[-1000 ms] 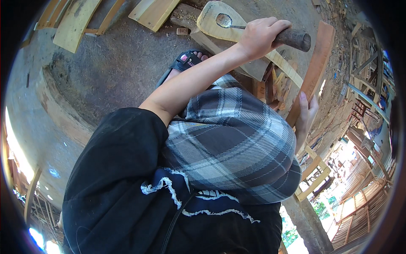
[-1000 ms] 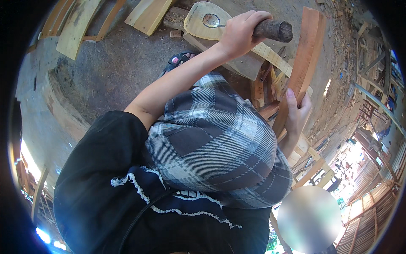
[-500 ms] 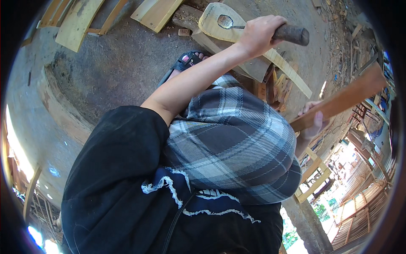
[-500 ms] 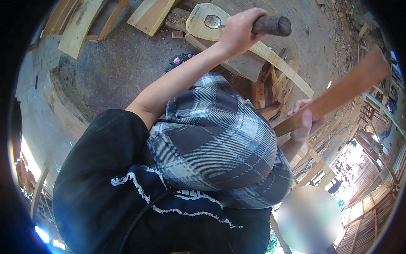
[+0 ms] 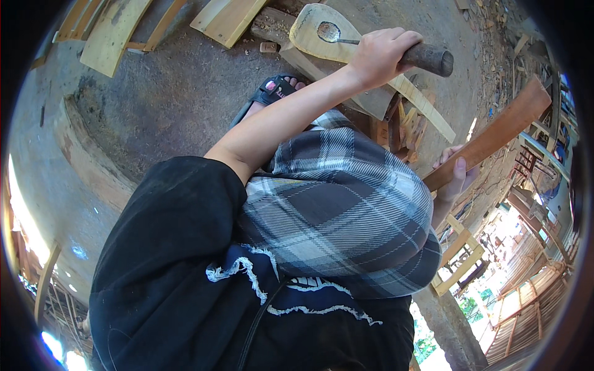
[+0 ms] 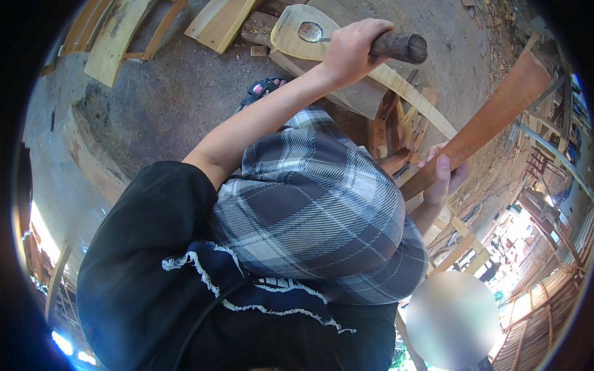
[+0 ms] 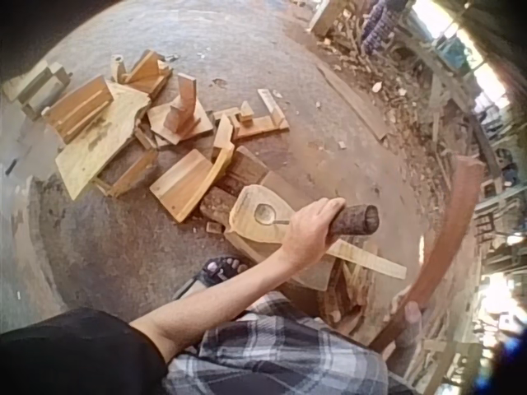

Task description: Carving a wooden instrument body using a chisel and a wooden mallet.

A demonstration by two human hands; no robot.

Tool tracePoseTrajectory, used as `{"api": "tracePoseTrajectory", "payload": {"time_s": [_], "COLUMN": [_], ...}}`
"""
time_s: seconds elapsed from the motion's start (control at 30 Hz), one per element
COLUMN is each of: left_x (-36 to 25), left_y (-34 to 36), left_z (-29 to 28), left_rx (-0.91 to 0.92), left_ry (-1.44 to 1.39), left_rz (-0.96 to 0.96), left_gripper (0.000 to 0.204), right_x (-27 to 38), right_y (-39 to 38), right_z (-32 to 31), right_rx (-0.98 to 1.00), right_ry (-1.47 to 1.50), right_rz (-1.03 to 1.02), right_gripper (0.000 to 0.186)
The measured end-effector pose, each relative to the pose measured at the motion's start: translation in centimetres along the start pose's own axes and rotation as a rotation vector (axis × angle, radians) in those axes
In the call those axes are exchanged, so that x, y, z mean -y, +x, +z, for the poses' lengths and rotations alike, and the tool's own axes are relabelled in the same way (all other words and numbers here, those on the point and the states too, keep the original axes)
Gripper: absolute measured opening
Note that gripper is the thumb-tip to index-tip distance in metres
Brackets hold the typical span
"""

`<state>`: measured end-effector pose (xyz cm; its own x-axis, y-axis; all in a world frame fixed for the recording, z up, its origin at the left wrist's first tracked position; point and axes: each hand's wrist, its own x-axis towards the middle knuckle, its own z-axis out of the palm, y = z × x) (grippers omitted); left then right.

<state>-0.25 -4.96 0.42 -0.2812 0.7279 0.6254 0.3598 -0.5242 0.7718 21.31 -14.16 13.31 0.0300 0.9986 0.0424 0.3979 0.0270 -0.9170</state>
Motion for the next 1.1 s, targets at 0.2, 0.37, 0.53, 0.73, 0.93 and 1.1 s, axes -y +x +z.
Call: {"api": "tracePoseTrajectory", "payload": {"time_s": [0.2,0.37,0.53,0.73,0.93,1.1], "left_x": [-0.1,-0.1,0.3,0.4,0.2,0.5], "left_y": [0.2,0.4,0.7,0.6,0.0,0.6], "left_z": [0.2,0.2,0.2,-0.2,-0.2,-0.1], "left_rx": [-0.012,-0.016,0.021,-0.023,0.036,-0.011], "left_ry": [-0.018,-0.017,-0.011,-0.039,-0.039,-0.025], "left_rz": [0.001,-0.024,-0.064,-0.092,0.009,-0.028], "left_gripper": [0.045,0.040,0.037,0.039,0.042,0.042], "right_x": [-0.4,-0.1,0.2,-1.4,-0.7,-0.8], "right_y": [0.0,-0.1,0.0,0.3,0.4,0.4], "right_z": [-0.8,-0.4,0.0,-0.4,-0.1,-0.3], "right_rx": [0.109,0.103,0.056,0.125,0.104,0.057], "right_ry": [0.075,0.040,-0.041,-0.166,-0.054,-0.018], "right_rz": [-0.017,0.021,-0.070,-0.022,0.009,0.014], "right_gripper": [0.037,0.042,0.051,0.048,0.047,0.044]}}
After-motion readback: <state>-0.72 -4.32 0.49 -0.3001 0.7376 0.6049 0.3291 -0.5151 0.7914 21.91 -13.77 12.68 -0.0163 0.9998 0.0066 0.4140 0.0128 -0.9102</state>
